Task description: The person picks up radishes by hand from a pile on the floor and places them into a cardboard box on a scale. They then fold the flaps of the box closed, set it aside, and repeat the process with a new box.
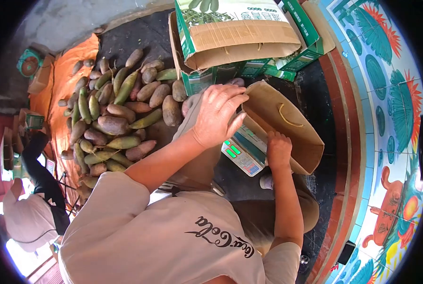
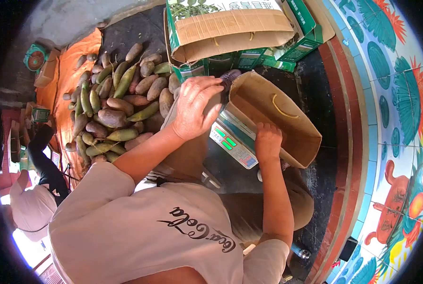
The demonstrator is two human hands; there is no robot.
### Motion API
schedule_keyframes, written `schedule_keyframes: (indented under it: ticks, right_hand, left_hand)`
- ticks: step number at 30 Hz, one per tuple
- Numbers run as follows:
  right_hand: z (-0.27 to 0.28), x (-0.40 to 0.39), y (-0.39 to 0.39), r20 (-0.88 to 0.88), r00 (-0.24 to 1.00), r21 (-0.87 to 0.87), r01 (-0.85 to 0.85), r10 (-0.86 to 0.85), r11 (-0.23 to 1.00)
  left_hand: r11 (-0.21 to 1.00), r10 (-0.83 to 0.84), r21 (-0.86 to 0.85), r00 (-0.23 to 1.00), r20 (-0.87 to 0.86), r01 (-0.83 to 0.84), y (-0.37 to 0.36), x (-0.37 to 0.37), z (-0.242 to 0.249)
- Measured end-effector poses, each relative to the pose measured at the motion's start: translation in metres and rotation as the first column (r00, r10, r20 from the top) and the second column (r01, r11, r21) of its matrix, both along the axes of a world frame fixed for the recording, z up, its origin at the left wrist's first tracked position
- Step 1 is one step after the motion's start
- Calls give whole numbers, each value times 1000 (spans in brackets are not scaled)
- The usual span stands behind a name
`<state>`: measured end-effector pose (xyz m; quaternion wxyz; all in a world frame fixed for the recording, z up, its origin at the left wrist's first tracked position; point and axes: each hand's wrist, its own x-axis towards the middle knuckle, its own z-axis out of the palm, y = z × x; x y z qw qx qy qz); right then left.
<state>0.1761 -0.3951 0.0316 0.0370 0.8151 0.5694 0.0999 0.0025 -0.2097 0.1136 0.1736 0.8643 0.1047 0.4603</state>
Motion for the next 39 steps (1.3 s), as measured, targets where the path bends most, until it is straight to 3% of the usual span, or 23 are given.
schedule_keyframes:
  ticks: [5, 14, 20, 23, 39]
  right_hand:
    - [5, -3, -4, -15, 998, 47, -52, 53, 998]
    - [-3, -10, 2, -173, 973, -111, 134, -152, 985]
    - [1, -19, 6, -121, 973, -93, 187, -197, 978]
    - [5, -19, 0, -86, 984, -68, 153, -158, 986]
    - [4, -17, 8, -109, 970, -123, 203, -217, 971]
  left_hand:
    - [999, 37, -6, 999, -39, -37, -4, -9, 6]
    - [999, -32, -36, 998, -48, 30, -20, -2, 24]
    - [978, -93, -189, 996, 7, 93, -24, 4, 18]
    - [991, -84, -105, 995, -50, 79, -29, 7, 19]
    - [994, -46, -97, 996, -72, 39, -31, 3, 16]
